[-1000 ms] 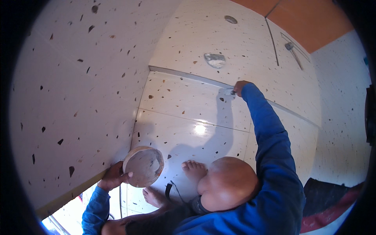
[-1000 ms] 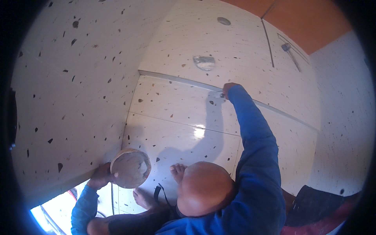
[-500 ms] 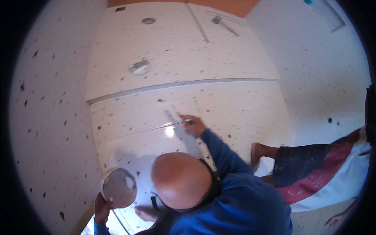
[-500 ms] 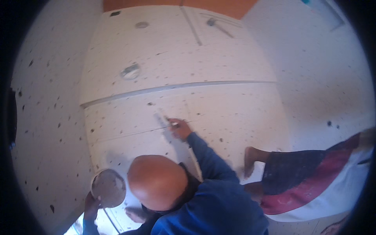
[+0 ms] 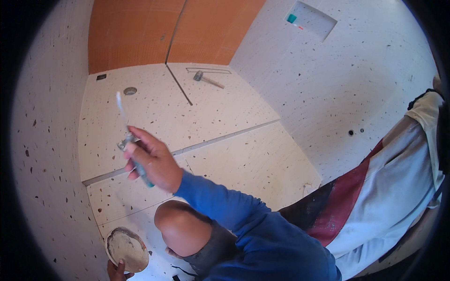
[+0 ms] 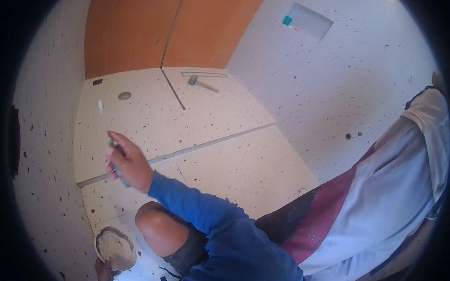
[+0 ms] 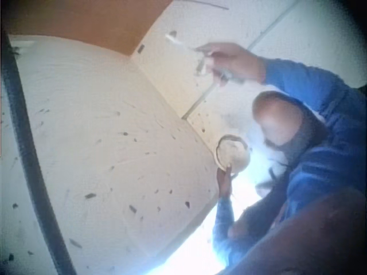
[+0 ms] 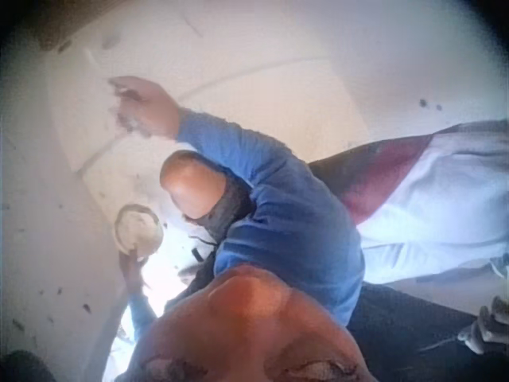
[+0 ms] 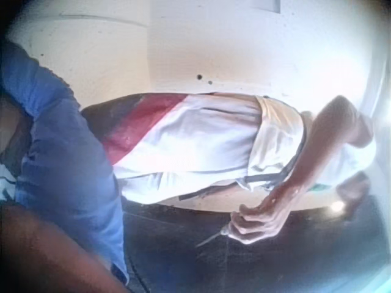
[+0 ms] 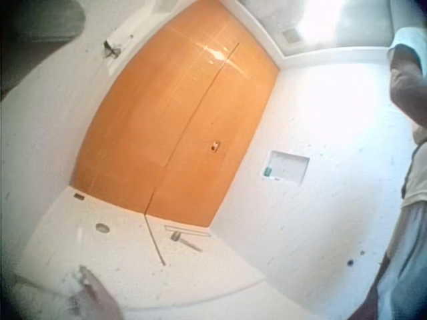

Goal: The person sits on the floor and uses a small trowel to apply grout from a bowl into the gaps between white terrazzo tiles. They repeatedly scoop grout and spread it along the seams, smoothing the surface. Another person is briefly visible working nearby.

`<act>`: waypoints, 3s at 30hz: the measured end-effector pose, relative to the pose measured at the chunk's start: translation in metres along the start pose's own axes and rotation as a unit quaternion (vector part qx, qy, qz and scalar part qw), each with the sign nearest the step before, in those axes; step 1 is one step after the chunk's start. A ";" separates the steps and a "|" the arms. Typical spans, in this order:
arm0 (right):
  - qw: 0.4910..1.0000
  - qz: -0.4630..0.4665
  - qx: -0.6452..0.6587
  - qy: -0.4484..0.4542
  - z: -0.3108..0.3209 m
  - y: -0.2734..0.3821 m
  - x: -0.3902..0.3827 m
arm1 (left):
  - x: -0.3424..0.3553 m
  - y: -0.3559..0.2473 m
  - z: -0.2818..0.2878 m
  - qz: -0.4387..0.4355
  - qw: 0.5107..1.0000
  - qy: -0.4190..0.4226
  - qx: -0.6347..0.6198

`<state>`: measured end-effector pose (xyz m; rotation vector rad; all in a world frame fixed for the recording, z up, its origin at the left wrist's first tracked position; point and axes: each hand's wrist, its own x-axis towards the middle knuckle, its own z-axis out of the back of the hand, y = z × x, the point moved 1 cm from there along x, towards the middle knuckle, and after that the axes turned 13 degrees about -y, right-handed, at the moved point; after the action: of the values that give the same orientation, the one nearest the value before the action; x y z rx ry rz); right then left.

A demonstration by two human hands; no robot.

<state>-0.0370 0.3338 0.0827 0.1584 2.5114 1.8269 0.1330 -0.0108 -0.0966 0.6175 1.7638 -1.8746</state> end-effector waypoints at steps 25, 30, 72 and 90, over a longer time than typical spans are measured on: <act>0.994 -0.036 0.097 -0.041 -0.071 -0.058 -0.030 | 0.018 0.037 0.024 -0.020 0.999 -0.014 0.020; 0.996 -0.017 0.072 -0.057 -0.055 -0.066 -0.025 | 0.017 0.028 -0.005 0.037 0.999 0.005 0.021; 0.919 -0.319 -0.211 0.095 -0.063 -0.303 0.020 | -0.008 0.047 0.023 0.019 0.990 -0.060 0.125; 0.936 -0.303 -0.145 0.103 -0.069 -0.290 0.002 | -0.060 0.013 0.011 -0.023 0.991 -0.089 0.095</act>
<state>-0.0633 0.1802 -0.1716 -0.7604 2.0135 1.9546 0.1877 -0.0193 -0.0684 0.4639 1.5091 -2.0771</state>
